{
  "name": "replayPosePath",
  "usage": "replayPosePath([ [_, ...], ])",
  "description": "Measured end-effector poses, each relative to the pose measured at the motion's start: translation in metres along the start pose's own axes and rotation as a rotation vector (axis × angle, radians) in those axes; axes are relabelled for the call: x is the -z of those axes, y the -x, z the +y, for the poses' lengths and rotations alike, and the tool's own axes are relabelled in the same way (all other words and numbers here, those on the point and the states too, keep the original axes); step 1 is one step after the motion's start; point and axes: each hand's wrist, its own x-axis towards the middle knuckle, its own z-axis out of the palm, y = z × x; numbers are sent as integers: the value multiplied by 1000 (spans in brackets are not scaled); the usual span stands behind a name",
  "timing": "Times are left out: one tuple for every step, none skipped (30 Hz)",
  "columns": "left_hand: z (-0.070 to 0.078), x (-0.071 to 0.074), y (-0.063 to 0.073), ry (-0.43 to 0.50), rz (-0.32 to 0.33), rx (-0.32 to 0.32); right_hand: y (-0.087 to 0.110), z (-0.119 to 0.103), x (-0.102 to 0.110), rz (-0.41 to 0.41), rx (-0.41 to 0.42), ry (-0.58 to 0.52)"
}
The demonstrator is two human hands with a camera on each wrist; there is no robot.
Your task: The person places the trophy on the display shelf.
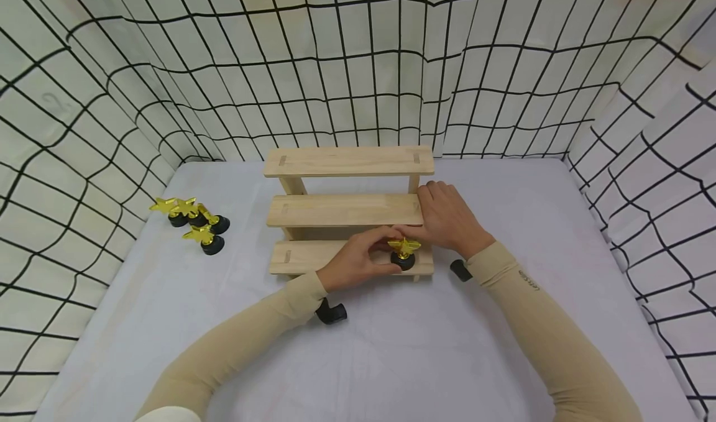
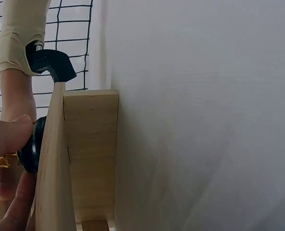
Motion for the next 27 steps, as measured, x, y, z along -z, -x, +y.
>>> replayPosePath([
  [0,1,2,-4,4,-3,0,-1,0,-6,-4,-5],
  [0,3,3,-11,8,-5,0,-1,1,-15,-10,-11],
  [0,4,5,-22,11,-6,-1,-2,1,-25,-18,-19],
  [0,6,7,-32,15,-7,-1,-3,2,-34,-25,-27],
  [0,7,9,-46,18,-8,-1,-3,3,-45,-33,-34],
  [0,9,10,-53,22,-7,-1,-3,3,-55,-41,-40],
  [0,11,12,-62,26,-5,-2,-4,4,-63,-47,-45],
  [0,12,14,-71,32,0,-2,-4,4,-68,-51,-49],
  [0,14,15,-77,36,4,-2,-4,4,-71,-55,-50],
  [-1,15,17,-80,42,7,-2,-5,4,-74,-58,-48],
  [-1,16,18,-80,47,11,-2,-5,4,-75,-61,-47],
  [-1,17,19,-75,53,16,-2,-5,4,-74,-62,-47],
  [-2,19,20,-75,57,21,-2,-5,4,-75,-61,-47],
  [-2,20,22,-74,60,26,-3,-6,4,-75,-61,-48],
  [-3,22,23,-73,61,31,-3,-6,4,-77,-60,-46],
  [-3,24,25,-71,62,36,-3,-6,4,-78,-58,-48],
  [-3,26,27,-70,61,42,-3,-6,3,-79,-58,-50],
  [-3,28,29,-70,61,46,-3,-7,3,-81,-58,-49],
  [-4,30,32,-71,59,50,-4,-7,2,-83,-59,-49],
  [-3,33,34,-77,60,52,-4,-7,2,-84,-60,-48],
  [-3,36,37,-80,59,55,-4,-7,2,-87,-63,-44],
  [-2,40,39,-81,59,56,-4,-8,3,-92,-69,-45],
  [-1,43,41,-83,59,55,-4,-8,3,-98,-74,-42],
  [0,47,44,-91,62,52,-4,-8,4,-103,-78,-42],
  [1,51,46,-93,67,49,-4,-8,5,-108,-83,-41],
  [2,56,48,-96,74,44,-4,-8,6,-113,-87,-41],
  [3,60,50,-95,83,40,-5,-7,6,-117,-91,-41],
])
